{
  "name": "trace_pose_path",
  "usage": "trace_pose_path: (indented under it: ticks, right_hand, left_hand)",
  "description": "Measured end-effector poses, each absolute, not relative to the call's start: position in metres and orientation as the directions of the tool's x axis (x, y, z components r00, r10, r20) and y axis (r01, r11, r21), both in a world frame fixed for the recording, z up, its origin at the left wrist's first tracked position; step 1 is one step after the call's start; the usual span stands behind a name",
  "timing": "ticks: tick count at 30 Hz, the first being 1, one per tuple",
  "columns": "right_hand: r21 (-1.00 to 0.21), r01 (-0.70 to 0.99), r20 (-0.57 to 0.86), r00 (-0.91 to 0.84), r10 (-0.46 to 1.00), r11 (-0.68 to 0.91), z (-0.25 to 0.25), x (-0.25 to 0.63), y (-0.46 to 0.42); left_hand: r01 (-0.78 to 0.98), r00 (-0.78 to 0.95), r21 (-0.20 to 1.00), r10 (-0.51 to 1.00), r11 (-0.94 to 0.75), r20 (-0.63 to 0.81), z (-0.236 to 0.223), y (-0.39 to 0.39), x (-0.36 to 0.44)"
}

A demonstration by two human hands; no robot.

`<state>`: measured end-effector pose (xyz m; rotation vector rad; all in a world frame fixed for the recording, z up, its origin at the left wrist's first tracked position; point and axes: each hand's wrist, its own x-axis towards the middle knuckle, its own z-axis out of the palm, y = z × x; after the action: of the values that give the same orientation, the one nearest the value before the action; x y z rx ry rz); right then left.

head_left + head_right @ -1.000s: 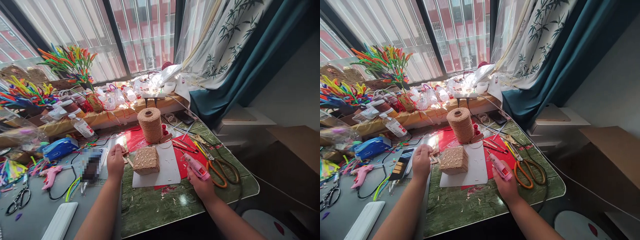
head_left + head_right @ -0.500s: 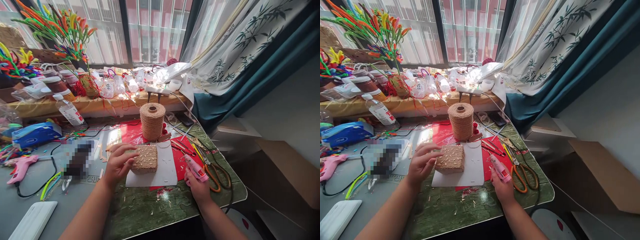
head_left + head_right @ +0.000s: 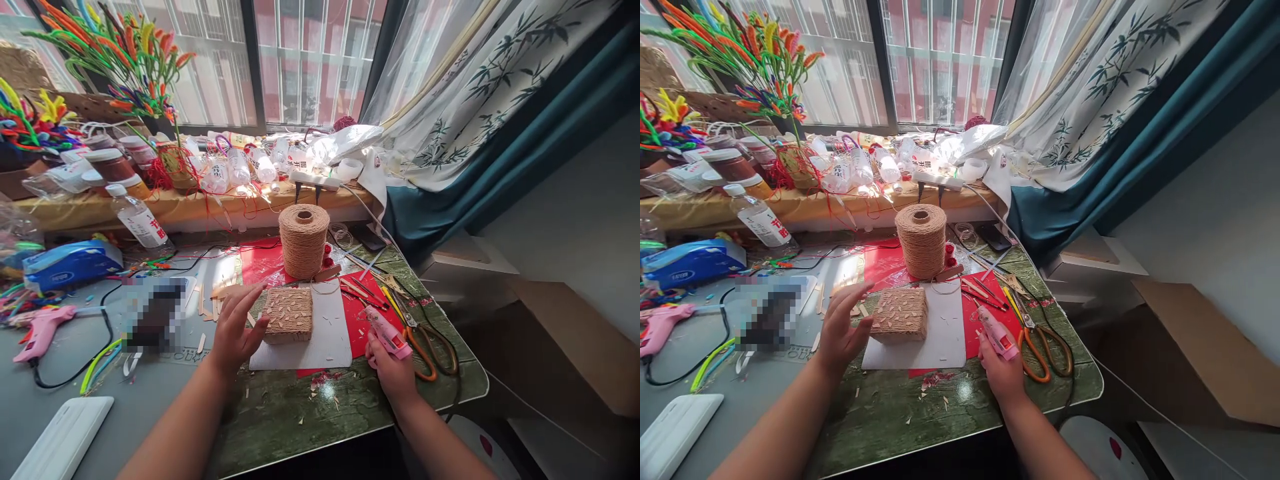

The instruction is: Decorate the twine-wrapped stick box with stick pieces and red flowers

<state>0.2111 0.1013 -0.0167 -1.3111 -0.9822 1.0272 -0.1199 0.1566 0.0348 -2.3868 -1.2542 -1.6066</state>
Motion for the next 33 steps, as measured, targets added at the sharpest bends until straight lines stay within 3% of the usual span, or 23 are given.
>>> trace_pose_path:
  ticks: [5,9,13,16,24,33]
  right_hand:
    - [-0.999,-0.042,-0.044,0.274,0.961,-0.033,-0.019,0.212,0.1]
    - [-0.999,-0.042,-0.032,0.275,0.961,-0.022,-0.021,0.213,0.101]
    - [-0.999,-0.032,-0.021,0.279,0.96,-0.013,-0.022,0.212,0.102]
    - [-0.999,-0.039,-0.029,0.276,0.961,-0.019,-0.025,0.213,0.102]
    - [-0.997,-0.053,-0.069,0.283,0.957,-0.056,-0.025,0.212,0.105]
    - [-0.998,-0.045,-0.049,0.245,0.968,-0.039,-0.031,0.213,0.112]
  left_hand:
    - [0.533,-0.219,0.612,0.603,-0.584,0.767,0.035,0.162,-0.118]
    - [0.23,-0.44,0.83,0.706,-0.509,0.555,0.034,0.174,-0.122]
    - [-0.02,-0.545,0.926,0.78,-0.378,0.307,0.023,0.187,-0.13]
    - [-0.115,-0.564,0.948,0.805,-0.298,0.184,0.014,0.195,-0.136]
    - [-0.291,-0.564,0.911,0.822,-0.292,0.083,0.007,0.204,-0.146]
    - [-0.377,-0.395,0.91,0.919,-0.174,0.012,0.004,0.206,-0.145]
